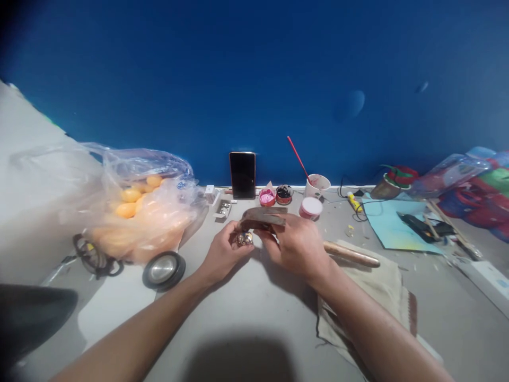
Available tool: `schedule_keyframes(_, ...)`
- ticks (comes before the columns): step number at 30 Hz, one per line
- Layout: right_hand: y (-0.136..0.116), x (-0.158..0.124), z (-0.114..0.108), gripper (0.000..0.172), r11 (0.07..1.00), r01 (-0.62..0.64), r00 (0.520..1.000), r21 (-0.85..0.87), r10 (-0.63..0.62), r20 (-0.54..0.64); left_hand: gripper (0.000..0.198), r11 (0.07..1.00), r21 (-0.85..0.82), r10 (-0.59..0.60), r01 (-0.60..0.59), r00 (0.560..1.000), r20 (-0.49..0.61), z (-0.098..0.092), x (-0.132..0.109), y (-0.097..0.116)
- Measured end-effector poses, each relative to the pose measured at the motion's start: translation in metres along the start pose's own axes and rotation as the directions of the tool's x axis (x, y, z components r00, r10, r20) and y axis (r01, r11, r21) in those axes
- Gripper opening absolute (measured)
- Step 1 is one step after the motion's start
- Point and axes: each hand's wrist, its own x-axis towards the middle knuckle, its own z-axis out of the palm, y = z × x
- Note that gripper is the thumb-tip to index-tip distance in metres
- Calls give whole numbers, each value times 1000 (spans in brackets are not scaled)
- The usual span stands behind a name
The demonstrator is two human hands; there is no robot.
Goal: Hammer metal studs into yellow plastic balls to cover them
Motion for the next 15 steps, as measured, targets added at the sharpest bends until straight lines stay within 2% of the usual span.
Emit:
schedule_keyframes(2,-1,0,0,24,1000,7,1000,18,-6,-30,31,997,-71,-4,5,1000,7,0,1,-1)
schedule_keyframes(6,-3,0,3,26,1000,20,996,-11,-19,90,34,997,-72,-14,14,1000,3,-1,2,-4)
schedule_keyframes(11,-4,0,3,23,998,67,996,11,-66,-62,39,978,-208,-24,29,999,25,-2,3,-6)
schedule_keyframes(12,-3,0,3,23,998,65,997,8,-65,-53,40,972,-233,-30,35,999,23,-2,3,-6)
schedule_keyframes(15,-2,-3,6,24,999,35,997,-11,-34,70,39,967,-252,-41,41,999,5,-2,3,-7)
